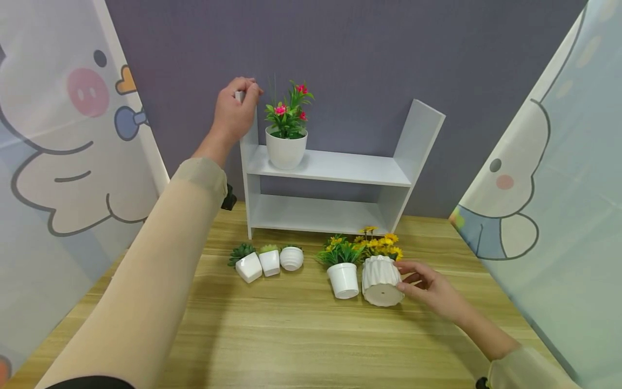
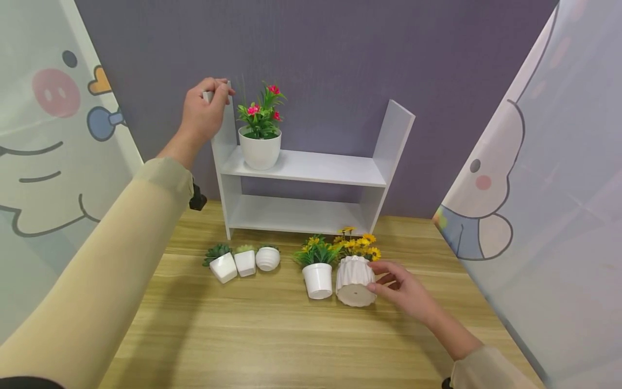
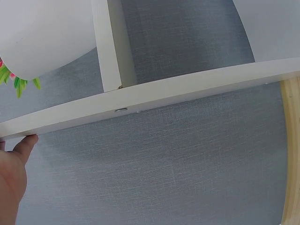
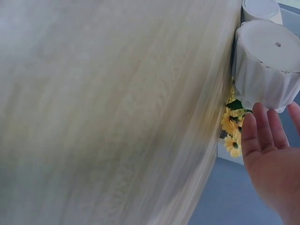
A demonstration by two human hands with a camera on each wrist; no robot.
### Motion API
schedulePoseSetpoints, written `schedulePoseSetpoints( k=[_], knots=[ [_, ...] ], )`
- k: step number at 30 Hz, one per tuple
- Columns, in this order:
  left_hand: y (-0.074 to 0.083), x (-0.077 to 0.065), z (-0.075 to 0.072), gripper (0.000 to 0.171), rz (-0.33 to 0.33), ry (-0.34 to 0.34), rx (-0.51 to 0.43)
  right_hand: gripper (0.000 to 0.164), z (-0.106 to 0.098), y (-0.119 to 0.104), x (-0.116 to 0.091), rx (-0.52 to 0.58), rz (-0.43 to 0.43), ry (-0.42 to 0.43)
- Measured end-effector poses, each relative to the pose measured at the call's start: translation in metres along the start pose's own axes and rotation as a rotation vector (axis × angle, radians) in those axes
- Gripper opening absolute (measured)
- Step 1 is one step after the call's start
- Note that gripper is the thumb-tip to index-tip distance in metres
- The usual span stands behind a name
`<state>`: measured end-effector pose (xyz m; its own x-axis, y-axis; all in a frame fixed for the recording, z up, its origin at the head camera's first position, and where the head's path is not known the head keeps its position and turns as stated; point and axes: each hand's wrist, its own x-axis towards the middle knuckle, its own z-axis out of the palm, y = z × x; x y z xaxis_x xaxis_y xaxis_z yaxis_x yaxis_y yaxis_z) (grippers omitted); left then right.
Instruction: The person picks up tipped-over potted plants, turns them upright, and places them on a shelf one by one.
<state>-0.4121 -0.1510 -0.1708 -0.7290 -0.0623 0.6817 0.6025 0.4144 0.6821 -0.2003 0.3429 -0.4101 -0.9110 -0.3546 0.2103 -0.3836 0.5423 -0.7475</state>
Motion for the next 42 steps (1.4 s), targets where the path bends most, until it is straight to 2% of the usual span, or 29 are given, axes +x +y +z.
schedulePoseSetpoints(
  k=[5, 11, 15, 27, 42],
  knots=[
    [0.0, 0.001, 0.0, 0.034, -0.001, -0.001, -0.002, 0.051, 0.005, -0.005, -0.002, 0.023, 0.095, 0.015],
    [0.0, 0.001, 0.0, 0.033, -0.003, 0.002, -0.006, 0.067, 0.022, -0.016, -0.001, 0.111, 0.33, 0.047],
    [0.0, 0.0, 0.0, 0.033, -0.003, 0.002, -0.005, 0.074, 0.031, -0.021, 0.001, 0.095, 0.406, 0.05],
    [0.001, -0.002, 0.0, 0.039, 0.002, 0.002, 0.012, 0.082, 0.036, -0.017, 0.009, 0.051, 0.434, 0.034],
    [0.002, -0.002, 0.001, 0.032, 0.009, 0.004, 0.007, 0.079, 0.034, -0.017, 0.004, 0.161, 0.428, 0.037]
  ],
)
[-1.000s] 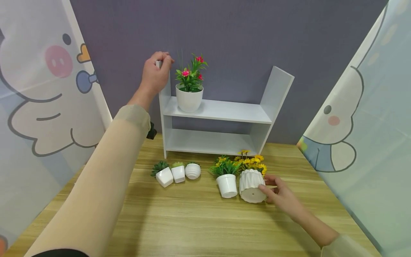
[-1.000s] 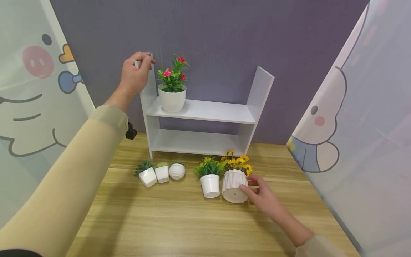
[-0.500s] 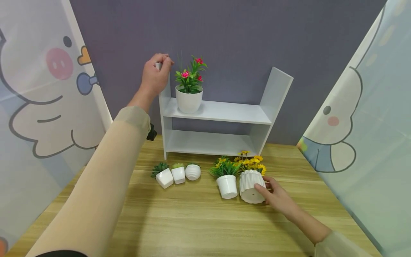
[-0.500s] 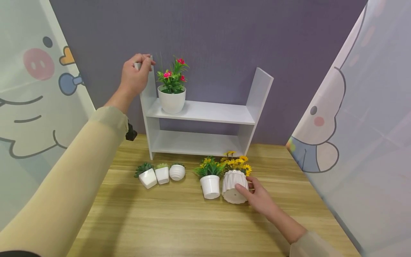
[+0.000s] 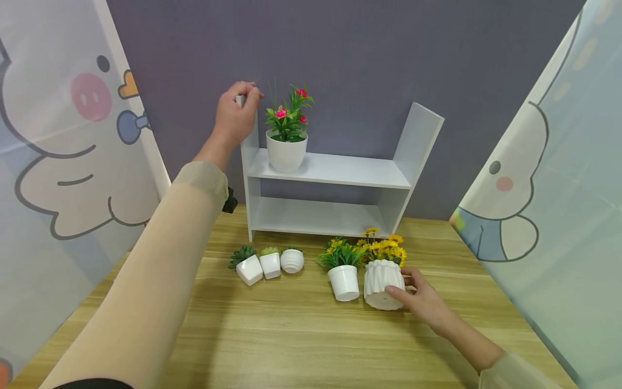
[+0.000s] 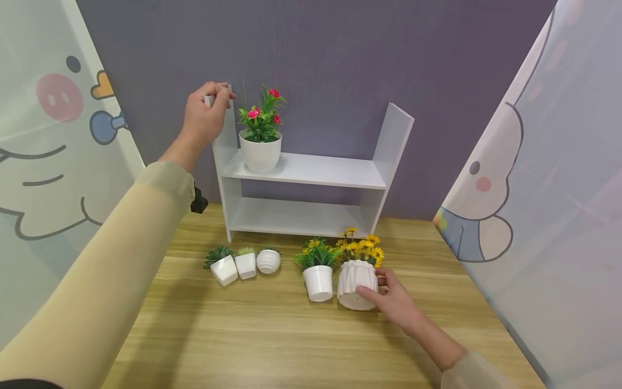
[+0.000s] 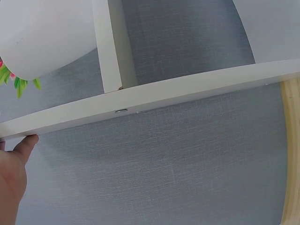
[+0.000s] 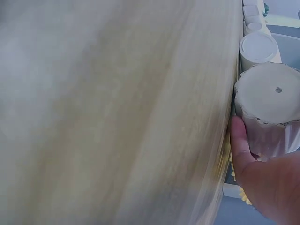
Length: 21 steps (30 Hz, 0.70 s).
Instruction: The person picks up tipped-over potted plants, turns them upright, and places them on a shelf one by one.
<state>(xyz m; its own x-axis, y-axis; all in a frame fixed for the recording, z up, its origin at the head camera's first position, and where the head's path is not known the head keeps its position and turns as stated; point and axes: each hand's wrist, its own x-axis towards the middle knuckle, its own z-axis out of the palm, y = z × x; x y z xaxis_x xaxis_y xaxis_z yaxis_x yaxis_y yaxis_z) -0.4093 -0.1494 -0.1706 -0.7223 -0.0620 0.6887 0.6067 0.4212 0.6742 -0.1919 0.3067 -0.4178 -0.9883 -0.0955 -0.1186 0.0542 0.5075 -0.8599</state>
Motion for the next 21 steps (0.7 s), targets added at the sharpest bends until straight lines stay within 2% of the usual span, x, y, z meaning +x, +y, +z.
schedulePoseSetpoints(
  k=[13, 21],
  knots=[
    [0.001, 0.0, -0.001, 0.033, -0.001, 0.002, -0.017, 0.085, 0.003, 0.002, -0.015, 0.059, -0.067, 0.037],
    [0.001, -0.001, 0.0, 0.031, -0.006, 0.0, -0.017, 0.088, -0.001, 0.005, -0.017, 0.066, -0.106, 0.055]
  ],
)
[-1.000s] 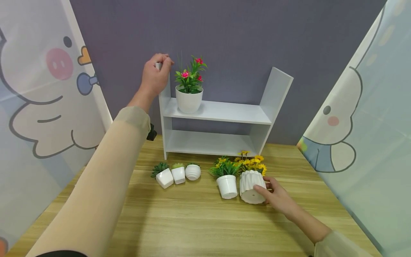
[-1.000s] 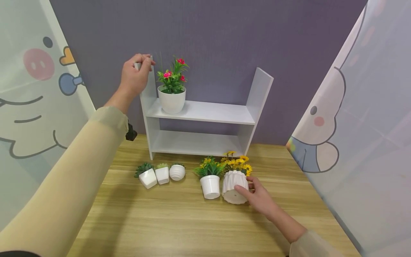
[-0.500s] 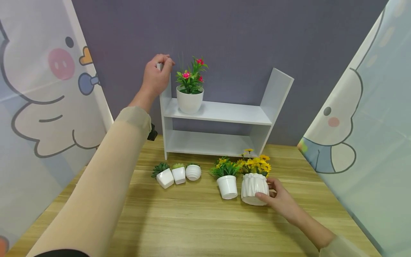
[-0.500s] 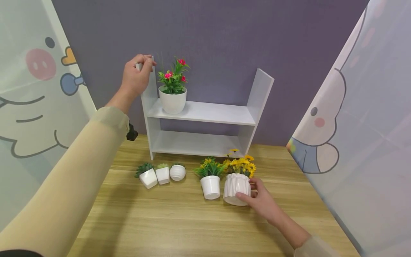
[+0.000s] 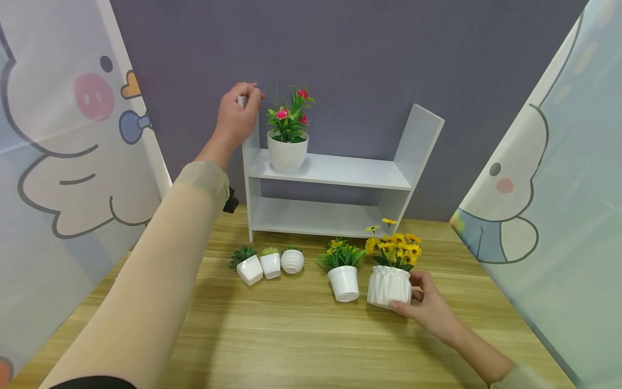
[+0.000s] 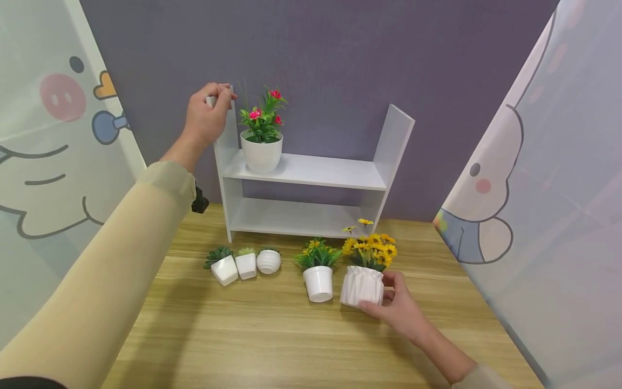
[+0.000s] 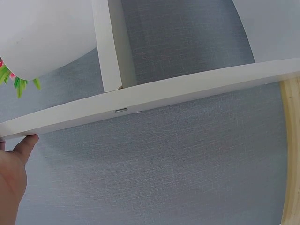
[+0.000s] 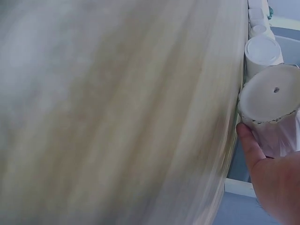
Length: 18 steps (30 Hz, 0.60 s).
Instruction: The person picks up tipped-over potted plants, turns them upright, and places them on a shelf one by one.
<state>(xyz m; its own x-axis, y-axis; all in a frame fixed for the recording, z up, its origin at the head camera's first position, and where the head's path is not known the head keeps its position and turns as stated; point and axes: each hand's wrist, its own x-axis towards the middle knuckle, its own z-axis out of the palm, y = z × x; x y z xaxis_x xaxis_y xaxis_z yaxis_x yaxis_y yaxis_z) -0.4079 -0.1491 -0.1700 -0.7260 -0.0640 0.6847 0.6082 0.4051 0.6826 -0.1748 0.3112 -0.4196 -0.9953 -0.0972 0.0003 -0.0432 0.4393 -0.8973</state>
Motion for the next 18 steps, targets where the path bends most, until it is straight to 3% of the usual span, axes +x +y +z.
schedulePoseSetpoints(
  k=[18],
  knots=[
    [-0.0001, -0.0009, -0.0007, 0.032, -0.004, -0.007, 0.012, 0.093, -0.0031, 0.0025, 0.0003, 0.006, -0.084, -0.03]
  ],
)
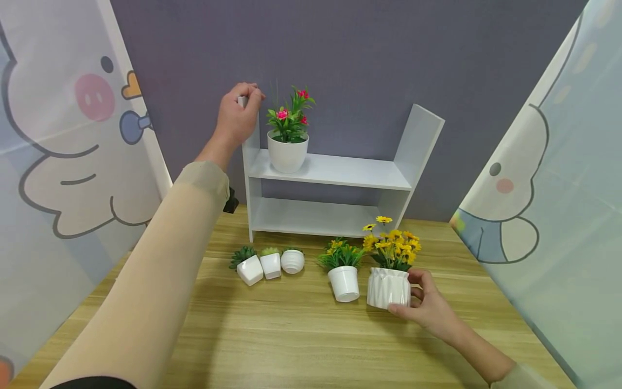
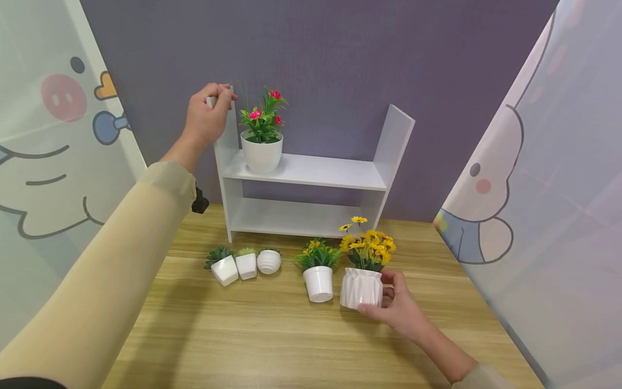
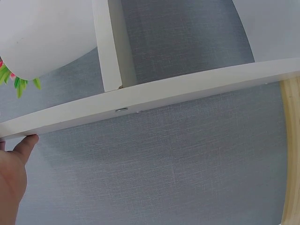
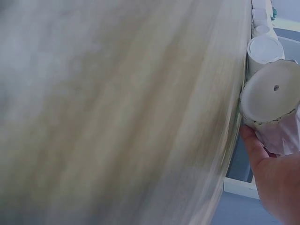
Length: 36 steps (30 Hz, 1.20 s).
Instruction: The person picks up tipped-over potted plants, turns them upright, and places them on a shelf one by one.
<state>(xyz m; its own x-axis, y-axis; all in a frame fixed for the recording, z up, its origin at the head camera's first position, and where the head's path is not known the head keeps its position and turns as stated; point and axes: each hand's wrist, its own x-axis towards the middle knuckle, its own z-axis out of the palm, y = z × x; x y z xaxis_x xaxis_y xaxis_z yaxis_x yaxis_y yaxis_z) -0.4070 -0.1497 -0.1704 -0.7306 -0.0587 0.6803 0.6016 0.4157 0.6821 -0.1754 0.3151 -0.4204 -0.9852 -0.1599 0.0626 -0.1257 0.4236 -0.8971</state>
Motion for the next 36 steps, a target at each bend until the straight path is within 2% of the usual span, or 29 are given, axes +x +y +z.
schedulePoseSetpoints(
  k=[12, 23, 27, 36],
  knots=[
    [0.001, 0.001, 0.0, 0.03, -0.008, 0.007, -0.009, 0.098, -0.001, 0.002, 0.007, -0.019, -0.034, 0.016],
    [-0.001, 0.001, 0.0, 0.031, 0.009, 0.011, -0.014, 0.104, 0.004, 0.001, 0.011, -0.084, -0.041, 0.056],
    [-0.002, 0.002, 0.0, 0.03, 0.029, 0.016, -0.035, 0.107, 0.005, 0.001, 0.013, -0.094, -0.024, 0.056],
    [-0.001, 0.003, 0.0, 0.032, 0.014, 0.009, -0.027, 0.113, 0.006, -0.002, 0.018, -0.104, 0.013, 0.055]
  ],
)
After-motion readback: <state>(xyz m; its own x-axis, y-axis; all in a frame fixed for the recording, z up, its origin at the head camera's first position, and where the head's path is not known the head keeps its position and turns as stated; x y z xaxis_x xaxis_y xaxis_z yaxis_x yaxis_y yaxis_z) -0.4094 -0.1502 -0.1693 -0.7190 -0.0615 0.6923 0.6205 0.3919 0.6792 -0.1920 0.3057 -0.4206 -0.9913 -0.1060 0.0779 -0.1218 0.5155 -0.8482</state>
